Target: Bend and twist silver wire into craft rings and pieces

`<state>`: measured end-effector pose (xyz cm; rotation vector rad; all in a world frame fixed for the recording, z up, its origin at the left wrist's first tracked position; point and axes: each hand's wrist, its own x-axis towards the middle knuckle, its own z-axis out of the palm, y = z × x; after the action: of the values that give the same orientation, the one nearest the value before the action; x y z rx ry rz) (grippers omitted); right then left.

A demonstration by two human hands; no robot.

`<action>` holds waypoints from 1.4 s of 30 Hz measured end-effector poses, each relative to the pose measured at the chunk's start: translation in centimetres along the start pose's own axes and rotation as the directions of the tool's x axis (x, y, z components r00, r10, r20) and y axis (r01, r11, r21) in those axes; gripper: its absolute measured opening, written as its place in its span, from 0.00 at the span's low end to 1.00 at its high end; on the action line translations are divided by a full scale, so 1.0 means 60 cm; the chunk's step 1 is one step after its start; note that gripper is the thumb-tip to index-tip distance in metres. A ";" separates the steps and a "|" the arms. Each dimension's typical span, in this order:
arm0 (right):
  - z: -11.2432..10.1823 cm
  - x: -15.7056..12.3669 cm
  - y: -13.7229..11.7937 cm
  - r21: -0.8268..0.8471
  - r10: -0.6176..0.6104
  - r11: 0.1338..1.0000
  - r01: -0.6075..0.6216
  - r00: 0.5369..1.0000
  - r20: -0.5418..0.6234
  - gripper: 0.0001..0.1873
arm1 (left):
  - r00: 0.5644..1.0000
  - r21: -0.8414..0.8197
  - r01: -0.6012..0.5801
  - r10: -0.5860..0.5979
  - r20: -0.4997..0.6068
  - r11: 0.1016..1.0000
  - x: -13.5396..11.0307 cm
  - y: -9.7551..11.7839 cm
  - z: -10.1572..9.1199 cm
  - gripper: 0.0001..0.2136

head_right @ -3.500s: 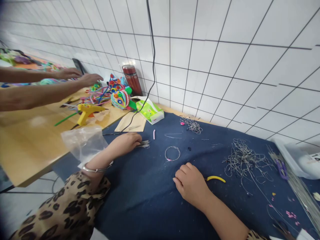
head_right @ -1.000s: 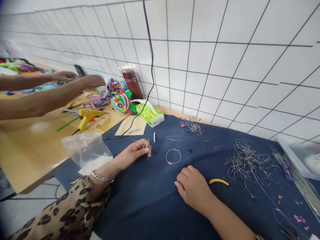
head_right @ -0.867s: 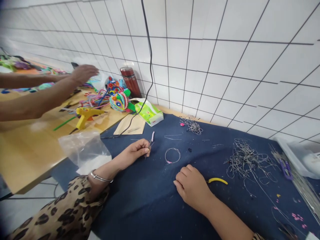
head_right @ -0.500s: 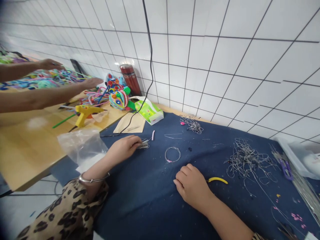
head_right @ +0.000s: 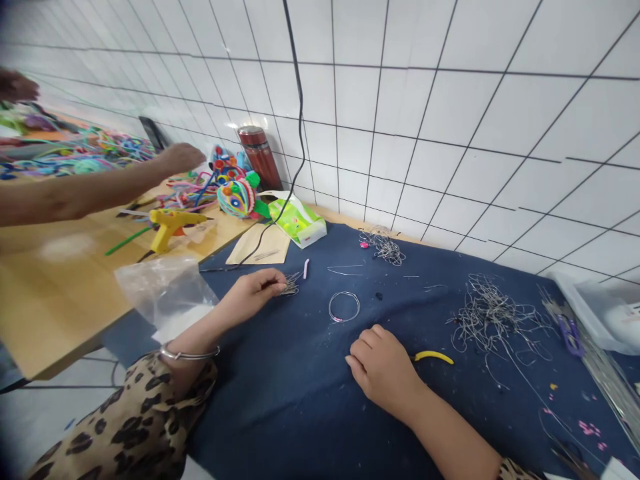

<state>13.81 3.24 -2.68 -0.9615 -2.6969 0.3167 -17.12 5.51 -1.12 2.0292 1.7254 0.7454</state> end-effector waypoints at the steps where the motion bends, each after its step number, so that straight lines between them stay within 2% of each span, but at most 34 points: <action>1: -0.001 -0.001 0.000 0.011 -0.008 1.000 0.009 1.000 -0.022 0.08 | 0.998 -0.073 0.002 0.003 0.065 0.997 -0.002 0.012 0.004 0.08; 4: -0.003 -0.004 0.000 0.065 -0.030 0.997 0.039 0.990 -0.140 0.07 | 0.971 -0.203 -0.021 0.068 0.228 0.979 -0.005 0.055 0.018 0.08; 6: -0.005 -0.006 0.000 0.096 -0.028 0.994 0.051 0.973 -0.230 0.07 | 0.949 -0.153 -0.107 0.146 0.279 0.982 -0.005 0.084 0.027 0.09; 8: -0.005 -0.008 0.001 0.107 -0.010 0.993 0.042 0.960 -0.281 0.07 | 0.933 -0.023 -0.215 0.212 0.289 0.976 -0.003 0.104 0.031 0.08; 11: -0.001 -0.010 0.004 0.087 -0.014 0.995 0.037 0.968 -0.252 0.08 | 0.920 0.233 -0.304 0.222 0.323 0.924 -0.001 0.111 0.031 0.08; 14: 0.004 -0.013 0.007 0.037 -0.048 0.998 0.054 0.986 -0.161 0.09 | 0.932 0.410 -0.294 0.164 0.323 0.864 -0.006 0.095 0.024 0.08; 16: 0.007 -0.014 0.008 0.012 -0.057 0.998 0.059 0.991 -0.121 0.09 | 0.920 0.403 -0.305 0.158 0.359 0.863 -0.015 0.083 0.019 0.08; 20: 0.011 -0.013 0.011 -0.009 -0.060 0.998 0.060 0.994 -0.095 0.08 | 0.876 0.258 -0.322 0.184 0.445 0.911 -0.035 0.080 0.022 0.09; 23: 0.012 -0.012 0.010 -0.015 -0.052 0.999 0.051 0.995 -0.091 0.08 | 0.886 0.154 -0.281 0.194 0.421 0.947 -0.038 0.098 0.032 0.10; 27: 0.002 -0.014 0.006 -0.009 -0.067 0.998 0.067 0.995 -0.073 0.08 | 0.907 0.094 -0.272 0.223 0.357 0.958 -0.018 0.132 0.051 0.09; 32: -0.010 -0.021 0.002 -0.002 -0.112 0.994 0.112 0.994 -0.022 0.07 | 0.875 0.019 -0.316 0.283 0.392 0.949 0.005 0.154 0.093 0.09; 34: -0.008 -0.022 0.002 0.014 -0.091 0.996 0.091 0.995 -0.045 0.07 | 0.886 0.022 -0.319 0.290 0.363 0.948 0.005 0.153 0.109 0.09; 38: -0.004 -0.020 0.002 0.071 -0.014 0.997 0.028 0.980 -0.198 0.07 | 0.917 0.056 -0.341 0.319 0.240 0.938 -0.004 0.143 0.117 0.09; 42: -0.010 -0.014 0.002 0.091 0.114 0.992 -0.082 0.897 -0.427 0.07 | 0.897 0.157 -0.425 0.392 0.202 0.891 -0.014 0.143 0.110 0.11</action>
<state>14.68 2.83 -2.31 -1.0118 -2.2251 0.1876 -6.44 3.51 -1.34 2.5596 1.3347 0.5180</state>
